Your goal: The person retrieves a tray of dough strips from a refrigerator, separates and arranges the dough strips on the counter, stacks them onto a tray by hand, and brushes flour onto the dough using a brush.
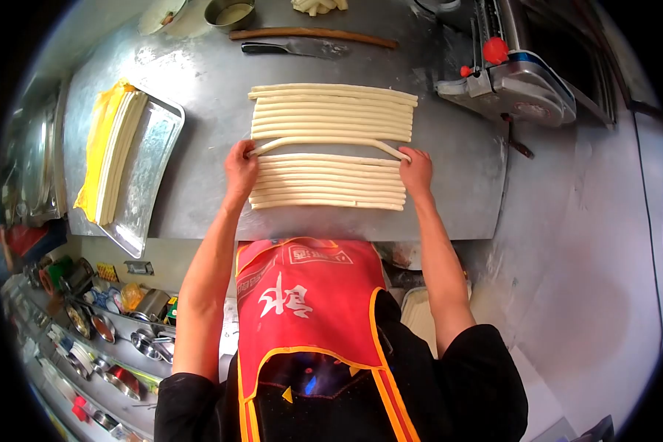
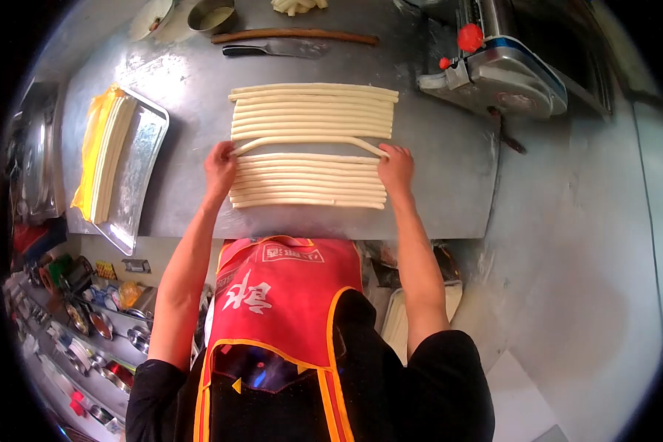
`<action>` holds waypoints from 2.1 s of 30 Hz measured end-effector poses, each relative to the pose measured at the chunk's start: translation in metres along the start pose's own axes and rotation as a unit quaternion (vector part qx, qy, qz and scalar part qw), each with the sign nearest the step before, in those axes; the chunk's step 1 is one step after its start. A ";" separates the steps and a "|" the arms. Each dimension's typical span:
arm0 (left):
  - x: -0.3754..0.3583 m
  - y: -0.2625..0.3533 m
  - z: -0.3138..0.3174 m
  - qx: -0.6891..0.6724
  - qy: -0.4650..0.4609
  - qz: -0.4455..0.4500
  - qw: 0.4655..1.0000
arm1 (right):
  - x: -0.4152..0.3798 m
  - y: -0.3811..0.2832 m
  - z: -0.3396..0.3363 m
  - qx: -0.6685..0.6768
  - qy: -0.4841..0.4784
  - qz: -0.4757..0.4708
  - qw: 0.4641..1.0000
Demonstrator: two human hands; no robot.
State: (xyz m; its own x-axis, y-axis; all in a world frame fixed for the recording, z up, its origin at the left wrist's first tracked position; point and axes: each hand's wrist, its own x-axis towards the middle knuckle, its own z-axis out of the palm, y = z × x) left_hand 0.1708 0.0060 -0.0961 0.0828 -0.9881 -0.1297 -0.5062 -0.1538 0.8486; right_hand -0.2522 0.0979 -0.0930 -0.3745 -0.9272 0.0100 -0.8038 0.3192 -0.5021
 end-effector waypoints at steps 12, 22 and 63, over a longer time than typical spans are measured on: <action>-0.002 0.034 0.032 0.196 -0.043 0.151 0.968 | -0.003 -0.112 0.054 0.063 -0.104 -0.005 0.993; -0.008 0.044 0.055 0.191 -0.032 0.144 0.970 | -0.009 -0.153 0.084 0.049 -0.099 -0.039 0.993; -0.026 -0.009 0.002 0.134 0.090 0.088 0.983 | -0.030 -0.012 0.020 0.053 0.081 -0.023 0.995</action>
State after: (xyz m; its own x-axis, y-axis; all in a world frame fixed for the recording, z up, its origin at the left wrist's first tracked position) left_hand 0.1716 0.0334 -0.1011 0.1128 -0.9864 0.1199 -0.7324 -0.0010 0.6809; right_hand -0.2222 0.1180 -0.1051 -0.4143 -0.8940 0.1704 -0.7720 0.2460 -0.5860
